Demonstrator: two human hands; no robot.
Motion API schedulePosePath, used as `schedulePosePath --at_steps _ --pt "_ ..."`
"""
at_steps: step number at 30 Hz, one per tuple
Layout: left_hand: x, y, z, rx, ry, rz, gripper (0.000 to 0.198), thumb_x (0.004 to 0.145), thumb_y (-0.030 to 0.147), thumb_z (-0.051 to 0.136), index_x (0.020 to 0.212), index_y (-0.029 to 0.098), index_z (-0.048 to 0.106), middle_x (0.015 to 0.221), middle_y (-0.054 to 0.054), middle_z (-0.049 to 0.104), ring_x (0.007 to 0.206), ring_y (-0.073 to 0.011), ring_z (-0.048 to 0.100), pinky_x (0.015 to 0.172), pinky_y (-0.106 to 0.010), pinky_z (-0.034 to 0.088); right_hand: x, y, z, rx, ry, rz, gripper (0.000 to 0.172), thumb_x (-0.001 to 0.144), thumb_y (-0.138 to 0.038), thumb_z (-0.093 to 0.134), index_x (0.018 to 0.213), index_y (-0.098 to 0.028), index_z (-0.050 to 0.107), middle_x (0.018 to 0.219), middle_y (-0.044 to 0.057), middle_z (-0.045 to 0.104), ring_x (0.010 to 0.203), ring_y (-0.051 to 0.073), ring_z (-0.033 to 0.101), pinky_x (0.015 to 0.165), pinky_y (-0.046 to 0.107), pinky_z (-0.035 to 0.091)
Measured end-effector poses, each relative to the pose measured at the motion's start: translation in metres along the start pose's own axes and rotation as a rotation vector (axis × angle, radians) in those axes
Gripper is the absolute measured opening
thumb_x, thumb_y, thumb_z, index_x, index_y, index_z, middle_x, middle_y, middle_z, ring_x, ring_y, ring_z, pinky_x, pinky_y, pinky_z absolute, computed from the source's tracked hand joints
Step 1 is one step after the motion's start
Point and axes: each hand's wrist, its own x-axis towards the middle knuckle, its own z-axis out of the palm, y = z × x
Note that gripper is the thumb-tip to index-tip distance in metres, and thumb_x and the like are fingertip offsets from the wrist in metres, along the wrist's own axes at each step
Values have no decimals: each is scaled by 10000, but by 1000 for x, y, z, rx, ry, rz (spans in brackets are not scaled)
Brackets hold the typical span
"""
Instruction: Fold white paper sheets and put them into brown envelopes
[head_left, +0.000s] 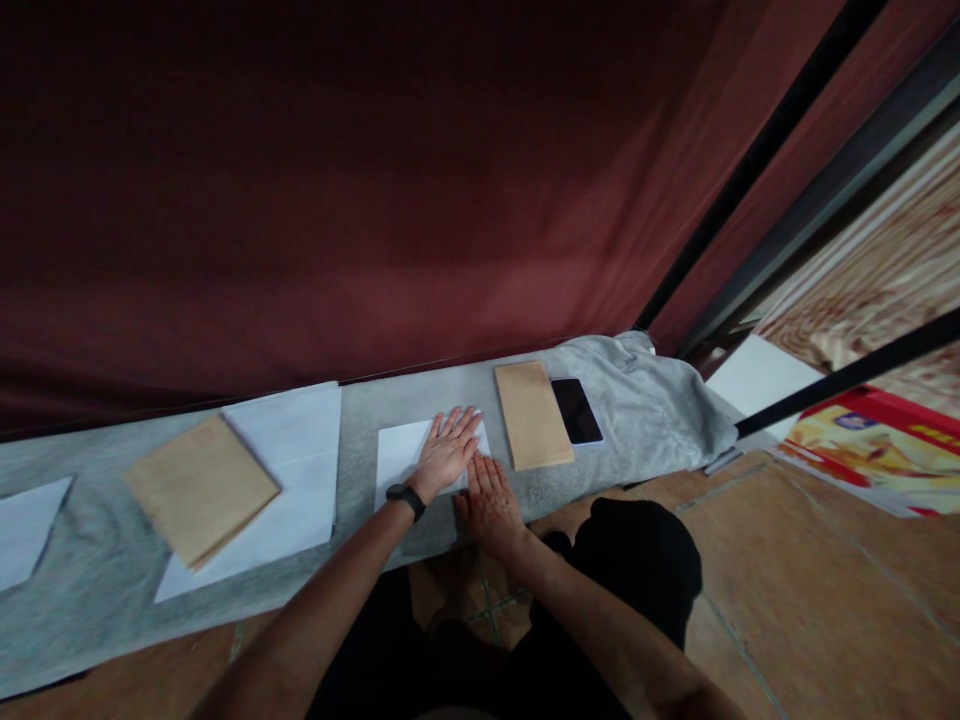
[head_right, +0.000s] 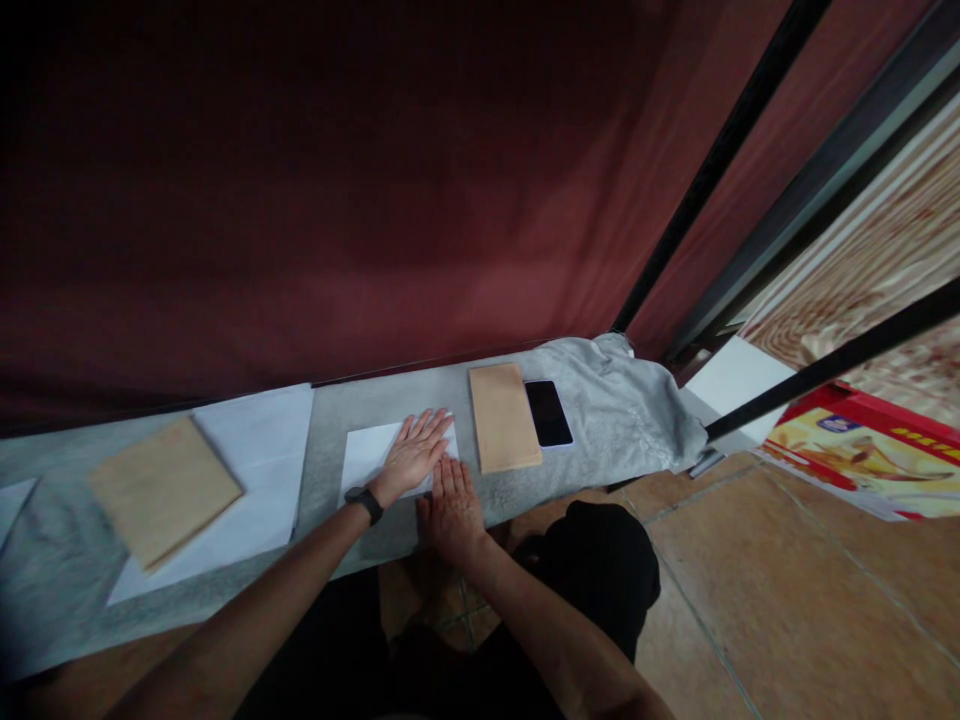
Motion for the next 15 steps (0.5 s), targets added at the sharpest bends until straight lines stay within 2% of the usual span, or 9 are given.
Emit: schedulePosePath --at_steps 5,15 --pt "-7 -9 2 11 11 -35 578 1033 434 272 1556 208 371 1619 -59 368 1524 -238 279 1256 -474 214 -5 3 2 -26 64 -36 593 1038 -384 436 1478 13 410 1528 235 458 1462 323 369 1194 478 322" --pt "-47 -50 -6 79 33 -214 643 1024 451 233 1557 109 345 1618 -124 359 1525 -265 276 1246 -475 234 -4 5 4 -37 58 -38 621 1032 -398 445 1494 15 402 1542 245 433 1462 310 373 1202 471 313"
